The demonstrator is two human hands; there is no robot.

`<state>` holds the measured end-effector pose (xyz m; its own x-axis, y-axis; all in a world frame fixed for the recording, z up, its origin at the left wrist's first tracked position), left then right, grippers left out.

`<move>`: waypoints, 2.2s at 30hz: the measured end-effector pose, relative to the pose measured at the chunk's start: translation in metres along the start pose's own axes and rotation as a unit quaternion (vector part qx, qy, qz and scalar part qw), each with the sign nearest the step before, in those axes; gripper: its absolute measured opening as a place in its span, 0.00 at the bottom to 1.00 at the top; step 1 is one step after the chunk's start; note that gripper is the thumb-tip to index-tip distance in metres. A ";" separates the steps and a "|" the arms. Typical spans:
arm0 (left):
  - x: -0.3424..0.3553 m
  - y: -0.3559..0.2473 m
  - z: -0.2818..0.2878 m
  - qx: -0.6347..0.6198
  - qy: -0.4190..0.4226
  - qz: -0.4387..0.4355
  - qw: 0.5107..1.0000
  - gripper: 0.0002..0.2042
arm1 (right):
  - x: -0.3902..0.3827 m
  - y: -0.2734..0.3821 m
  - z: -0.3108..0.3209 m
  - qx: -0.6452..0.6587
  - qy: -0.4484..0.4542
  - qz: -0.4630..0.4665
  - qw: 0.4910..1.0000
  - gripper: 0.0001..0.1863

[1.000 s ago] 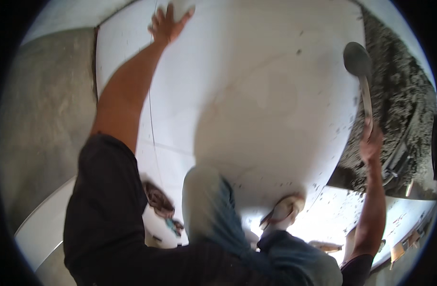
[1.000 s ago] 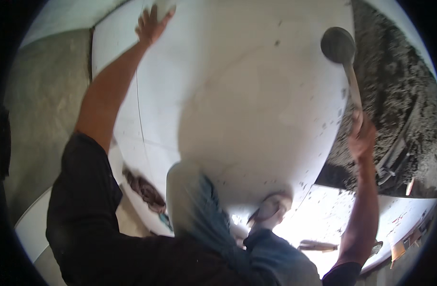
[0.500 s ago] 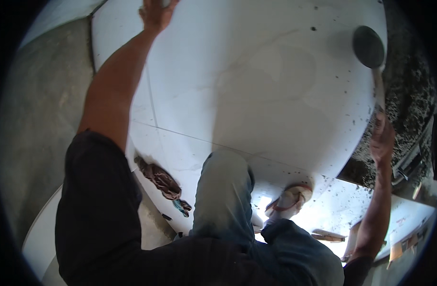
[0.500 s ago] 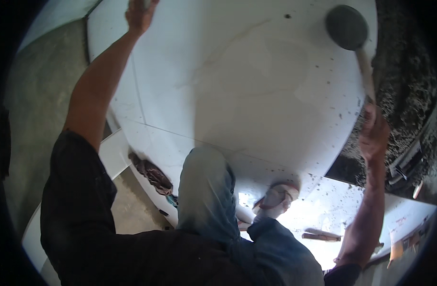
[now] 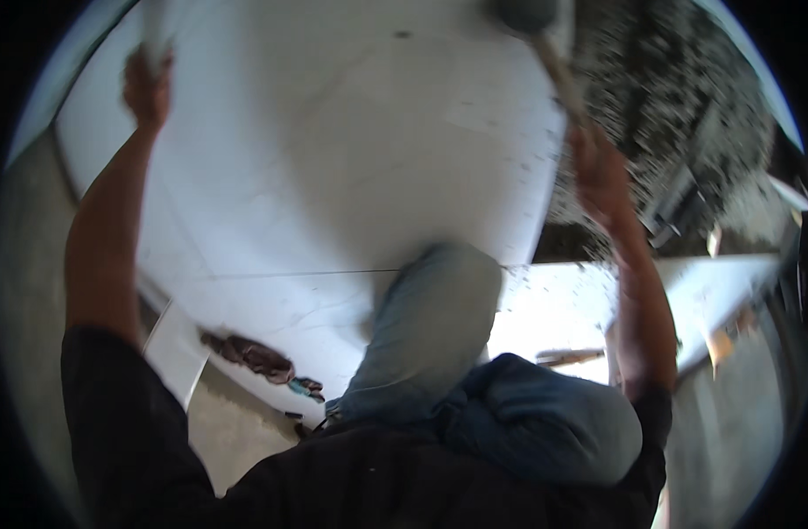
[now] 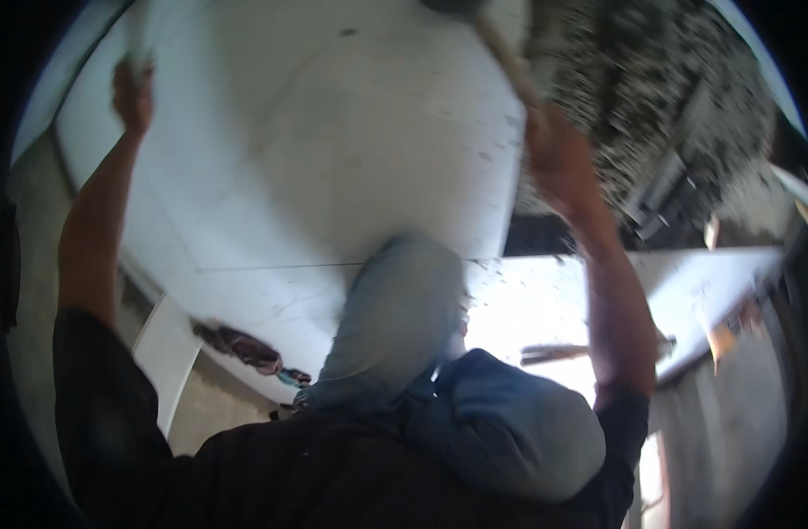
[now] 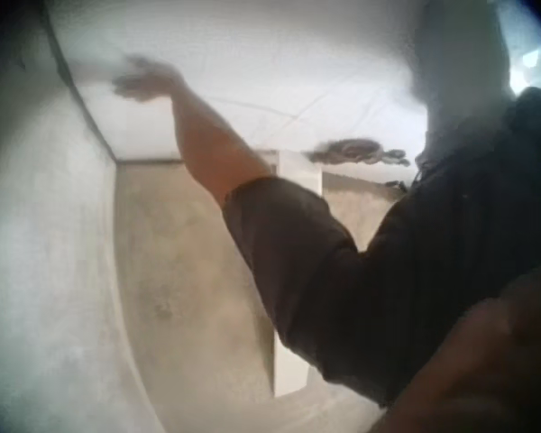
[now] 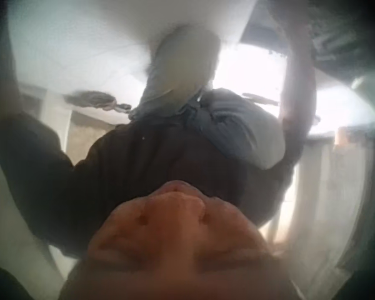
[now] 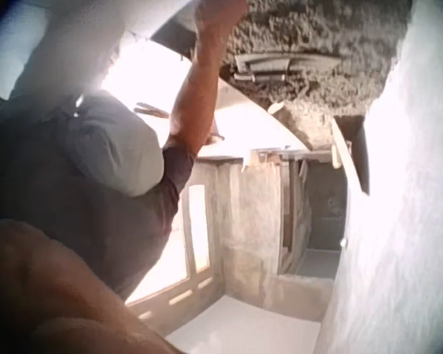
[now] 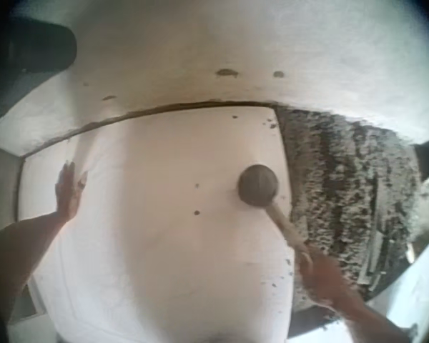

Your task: The person lays a large white floor tile onto a prepared bed of mortar using a trowel to level the base and a rubber mallet to secure the tile in place.

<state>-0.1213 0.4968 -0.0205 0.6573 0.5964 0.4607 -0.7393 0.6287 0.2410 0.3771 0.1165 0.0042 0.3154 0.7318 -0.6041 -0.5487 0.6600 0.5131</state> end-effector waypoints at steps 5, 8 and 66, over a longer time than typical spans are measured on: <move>-0.009 0.016 -0.015 -0.025 0.122 0.120 0.985 0.37 | 0.004 0.037 0.012 -0.041 -0.011 0.011 0.999 0.22; -0.011 0.027 -0.025 -0.013 0.178 0.179 0.968 0.40 | -0.004 0.042 0.014 -0.064 0.012 0.028 0.997 0.23; -0.045 0.046 -0.021 0.003 0.278 0.469 0.838 0.43 | -0.022 0.046 -0.017 -0.099 -0.034 0.130 0.986 0.25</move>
<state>-0.1817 0.5099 -0.0479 -0.2490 0.9683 -0.0195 -0.9685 -0.2491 0.0010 0.3319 0.1278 0.0314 0.1916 0.8863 -0.4215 -0.7559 0.4072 0.5126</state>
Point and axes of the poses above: each hand's wrist, its own x-axis towards the middle knuckle, its own z-axis out of the back of the hand, y = z × x, the point moved 9 cm from there along x, towards the middle knuckle, and after that the axes turned 1 degree about x, right-handed, at the moved point
